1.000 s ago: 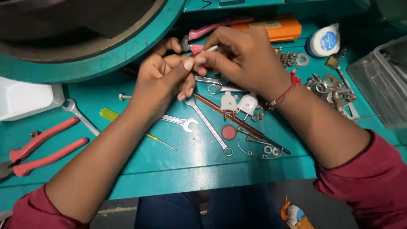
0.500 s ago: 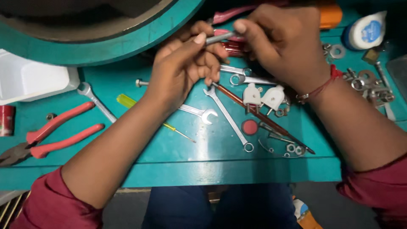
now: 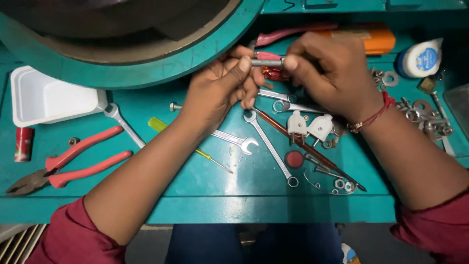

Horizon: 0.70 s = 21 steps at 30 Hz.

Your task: The person assembles a metal component by hand, placing a nut onto a bolt and then threading a screw-like piece through a separate red and metal fixture while surrounded by various tools on a workbench.

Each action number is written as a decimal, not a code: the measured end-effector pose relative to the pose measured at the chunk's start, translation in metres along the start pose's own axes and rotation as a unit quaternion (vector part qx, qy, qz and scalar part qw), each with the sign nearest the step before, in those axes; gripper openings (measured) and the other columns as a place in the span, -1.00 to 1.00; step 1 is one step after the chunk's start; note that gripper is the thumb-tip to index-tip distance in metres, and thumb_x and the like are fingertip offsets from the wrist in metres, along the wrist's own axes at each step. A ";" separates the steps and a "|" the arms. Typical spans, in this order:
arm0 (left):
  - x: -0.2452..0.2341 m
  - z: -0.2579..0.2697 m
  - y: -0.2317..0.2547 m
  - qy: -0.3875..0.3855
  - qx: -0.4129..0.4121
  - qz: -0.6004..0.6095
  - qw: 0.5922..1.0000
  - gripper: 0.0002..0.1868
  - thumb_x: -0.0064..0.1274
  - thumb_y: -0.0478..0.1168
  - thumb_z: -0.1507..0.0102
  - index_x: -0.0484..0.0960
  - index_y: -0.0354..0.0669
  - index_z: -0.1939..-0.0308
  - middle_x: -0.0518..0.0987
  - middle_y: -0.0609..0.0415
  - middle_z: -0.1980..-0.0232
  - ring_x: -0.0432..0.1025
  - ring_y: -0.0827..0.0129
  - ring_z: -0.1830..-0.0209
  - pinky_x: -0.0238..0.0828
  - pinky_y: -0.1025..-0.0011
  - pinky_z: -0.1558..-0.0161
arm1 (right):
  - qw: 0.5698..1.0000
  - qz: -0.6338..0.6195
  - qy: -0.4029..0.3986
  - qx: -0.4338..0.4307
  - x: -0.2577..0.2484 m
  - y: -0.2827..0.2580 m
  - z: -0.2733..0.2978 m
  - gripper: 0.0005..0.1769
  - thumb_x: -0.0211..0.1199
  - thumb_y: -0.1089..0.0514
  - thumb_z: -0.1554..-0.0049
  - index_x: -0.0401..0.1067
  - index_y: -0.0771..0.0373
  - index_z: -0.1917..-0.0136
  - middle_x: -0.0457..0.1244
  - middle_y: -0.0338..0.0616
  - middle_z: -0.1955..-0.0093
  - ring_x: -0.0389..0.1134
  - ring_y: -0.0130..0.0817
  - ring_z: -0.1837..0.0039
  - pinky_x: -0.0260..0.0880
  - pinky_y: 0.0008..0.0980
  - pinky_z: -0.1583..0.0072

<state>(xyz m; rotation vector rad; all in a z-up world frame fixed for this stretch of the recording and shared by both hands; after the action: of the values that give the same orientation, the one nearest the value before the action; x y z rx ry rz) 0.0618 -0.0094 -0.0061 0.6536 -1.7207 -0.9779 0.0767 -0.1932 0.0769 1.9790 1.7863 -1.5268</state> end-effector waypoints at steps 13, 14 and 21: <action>-0.011 -0.004 0.003 0.051 0.032 -0.049 0.997 -0.72 0.13 -0.23 -0.45 0.48 -0.39 -0.08 0.52 -0.06 0.31 0.31 0.43 0.55 0.21 0.53 0.49 | 0.998 -0.012 0.005 0.064 0.005 -0.001 -0.007 -0.75 0.15 0.22 -0.41 0.45 0.37 0.11 0.36 -0.11 0.25 0.41 -0.46 0.24 0.37 -0.46 0.17; -0.011 -0.003 0.004 0.055 0.026 -0.032 0.998 -0.73 0.11 -0.23 -0.43 0.47 -0.36 -0.07 0.53 -0.06 0.32 0.33 0.43 0.55 0.22 0.53 0.49 | 0.999 -0.012 0.007 0.034 0.005 -0.006 -0.008 -0.80 0.21 0.23 -0.38 0.45 0.38 0.08 0.37 -0.10 0.21 0.43 -0.46 0.19 0.39 -0.48 0.13; -0.008 0.000 0.005 0.027 -0.019 0.070 0.997 -0.80 -0.05 -0.22 -0.50 0.42 -0.34 -0.03 0.52 -0.05 0.30 0.33 0.40 0.50 0.27 0.52 0.41 | 1.000 0.022 0.008 0.006 0.007 -0.015 -0.009 -0.77 0.49 0.19 -0.23 0.51 0.39 0.01 0.42 -0.10 0.16 0.45 -0.49 0.19 0.42 -0.57 0.14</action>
<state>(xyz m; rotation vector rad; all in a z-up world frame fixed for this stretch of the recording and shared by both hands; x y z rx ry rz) 0.0650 -0.0003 -0.0056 0.5227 -1.6723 -0.8861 0.0693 -0.1777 0.0850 2.0285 1.7306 -1.5170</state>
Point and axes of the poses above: each hand's wrist, its own z-axis away from the middle knuckle, its own x-axis out of the palm, y = z × x, the point moved 6 cm from there along -z, towards the middle knuckle
